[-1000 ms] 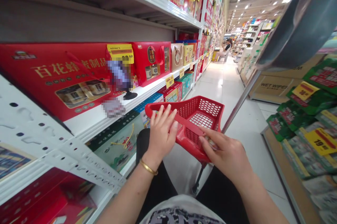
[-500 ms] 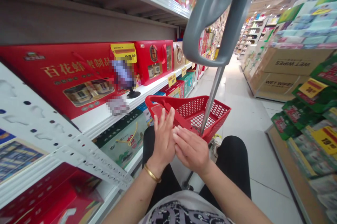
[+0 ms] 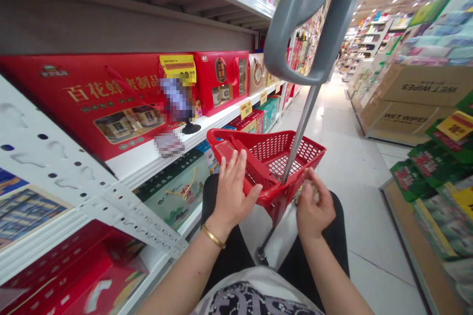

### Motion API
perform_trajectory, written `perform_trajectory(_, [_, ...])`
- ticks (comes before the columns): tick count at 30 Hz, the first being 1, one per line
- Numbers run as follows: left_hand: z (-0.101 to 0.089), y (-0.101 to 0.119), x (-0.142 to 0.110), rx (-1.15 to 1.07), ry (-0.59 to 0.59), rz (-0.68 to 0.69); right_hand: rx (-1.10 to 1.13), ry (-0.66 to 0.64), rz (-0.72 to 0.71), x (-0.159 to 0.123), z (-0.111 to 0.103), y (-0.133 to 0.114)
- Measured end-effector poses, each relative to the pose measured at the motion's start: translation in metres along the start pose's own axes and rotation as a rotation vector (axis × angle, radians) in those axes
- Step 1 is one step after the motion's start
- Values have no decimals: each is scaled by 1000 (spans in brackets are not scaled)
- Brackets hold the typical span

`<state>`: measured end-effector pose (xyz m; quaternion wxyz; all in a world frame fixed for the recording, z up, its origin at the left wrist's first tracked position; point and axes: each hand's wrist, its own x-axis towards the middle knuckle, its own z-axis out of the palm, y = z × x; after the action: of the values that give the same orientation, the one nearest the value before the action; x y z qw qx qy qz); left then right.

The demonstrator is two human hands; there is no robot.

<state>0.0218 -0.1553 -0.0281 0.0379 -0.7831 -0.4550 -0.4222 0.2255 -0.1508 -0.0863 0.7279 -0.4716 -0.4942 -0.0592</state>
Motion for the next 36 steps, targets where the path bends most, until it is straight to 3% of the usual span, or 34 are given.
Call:
perform_trajectory(1, [0, 5, 0, 22, -4, -4, 5, 35, 120, 9, 3, 6])
perform_trajectory(3, [0, 19, 1, 62, -7, -1, 53, -136, 220, 25, 12, 18])
perform_trajectory(7, [6, 39, 4, 82, -35, 57, 142, -587, 137, 43, 23, 43])
perform_trajectory(9, [9, 38, 5, 98, -17, 64, 103, -686, 95, 48, 23, 48])
perform_trajectory(12, [10, 26, 6, 102, 4, 63, -5, -736, 67, 51, 24, 43])
perform_trajectory(18, [-8, -17, 5, 29, 29, -73, -101, -592, 34, 19, 42, 4])
perform_trajectory(21, [-16, -41, 7, -9, 44, -178, -49, -597, -52, 2, 53, -8])
perform_trajectory(24, [-16, -56, 14, -53, 1, -195, -88, -662, -119, 4, 61, -2])
perform_trajectory(27, [-8, -60, 22, -83, -1, -177, -139, -676, -120, 13, 63, 20])
perform_trajectory(29, [0, -58, 25, -97, 11, -169, -122, -575, -104, 11, 63, 36])
perform_trajectory(33, [10, -54, 26, -115, 15, -134, -12, -228, -110, -18, 68, 49])
perform_trajectory(36, [8, -55, 24, -114, 13, -106, 46, -191, -198, -36, 78, 40])
